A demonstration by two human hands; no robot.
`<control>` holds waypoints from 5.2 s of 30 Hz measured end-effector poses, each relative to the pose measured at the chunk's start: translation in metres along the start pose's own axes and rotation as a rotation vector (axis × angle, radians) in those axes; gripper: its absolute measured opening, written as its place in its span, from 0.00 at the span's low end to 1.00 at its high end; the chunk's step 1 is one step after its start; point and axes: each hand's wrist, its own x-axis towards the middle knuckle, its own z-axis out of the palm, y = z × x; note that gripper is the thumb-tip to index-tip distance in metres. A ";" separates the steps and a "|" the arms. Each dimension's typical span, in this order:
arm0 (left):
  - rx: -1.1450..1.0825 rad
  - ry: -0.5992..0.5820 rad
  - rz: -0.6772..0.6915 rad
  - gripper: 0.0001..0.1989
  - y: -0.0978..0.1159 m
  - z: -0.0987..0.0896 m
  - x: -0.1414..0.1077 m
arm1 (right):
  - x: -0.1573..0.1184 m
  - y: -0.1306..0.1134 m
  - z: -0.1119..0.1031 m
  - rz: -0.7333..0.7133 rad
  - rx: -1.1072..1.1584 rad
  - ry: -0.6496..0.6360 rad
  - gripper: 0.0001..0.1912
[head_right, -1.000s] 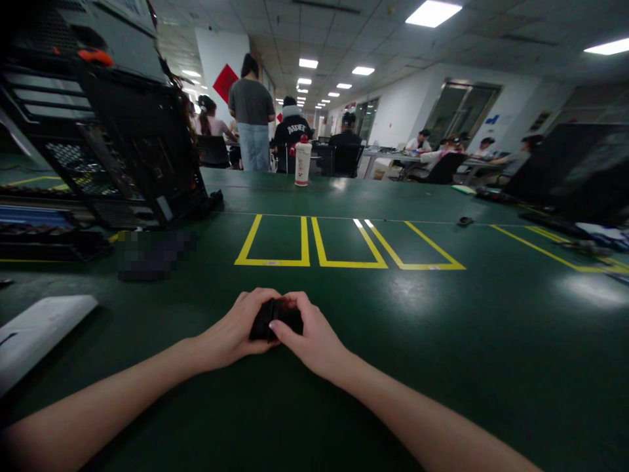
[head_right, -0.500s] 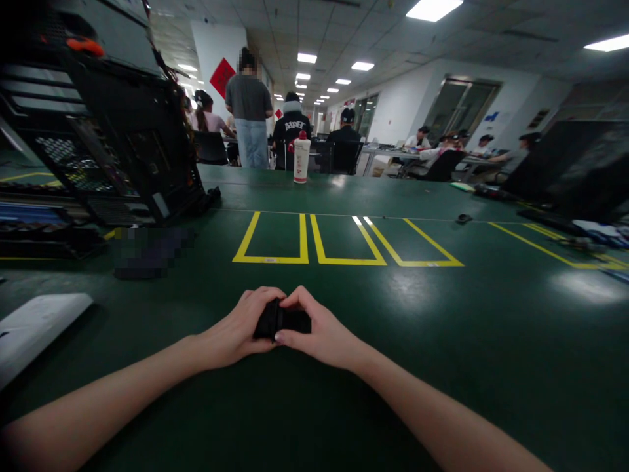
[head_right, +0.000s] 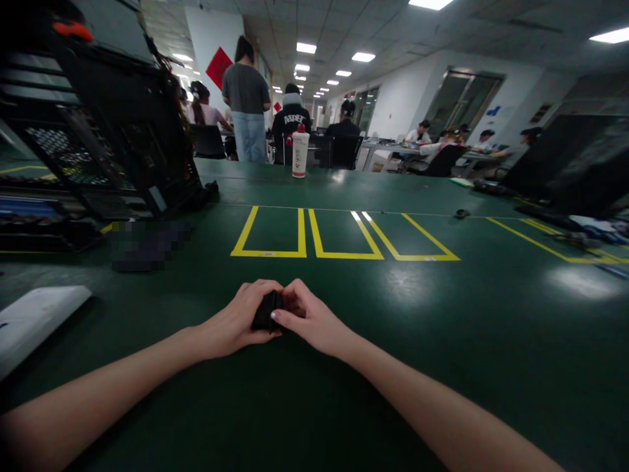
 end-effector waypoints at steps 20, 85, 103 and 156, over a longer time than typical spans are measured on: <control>0.030 0.000 0.009 0.29 0.001 -0.001 0.000 | -0.001 0.011 0.000 -0.093 -0.017 0.054 0.08; 0.036 0.009 -0.020 0.29 0.000 0.003 0.001 | 0.002 0.012 0.000 -0.032 -0.077 0.112 0.13; 0.004 0.008 -0.041 0.28 0.001 0.002 0.001 | 0.000 0.011 0.000 -0.038 -0.053 0.102 0.11; 0.024 0.004 -0.033 0.28 0.002 0.002 0.001 | -0.003 0.009 0.001 -0.089 -0.078 0.089 0.14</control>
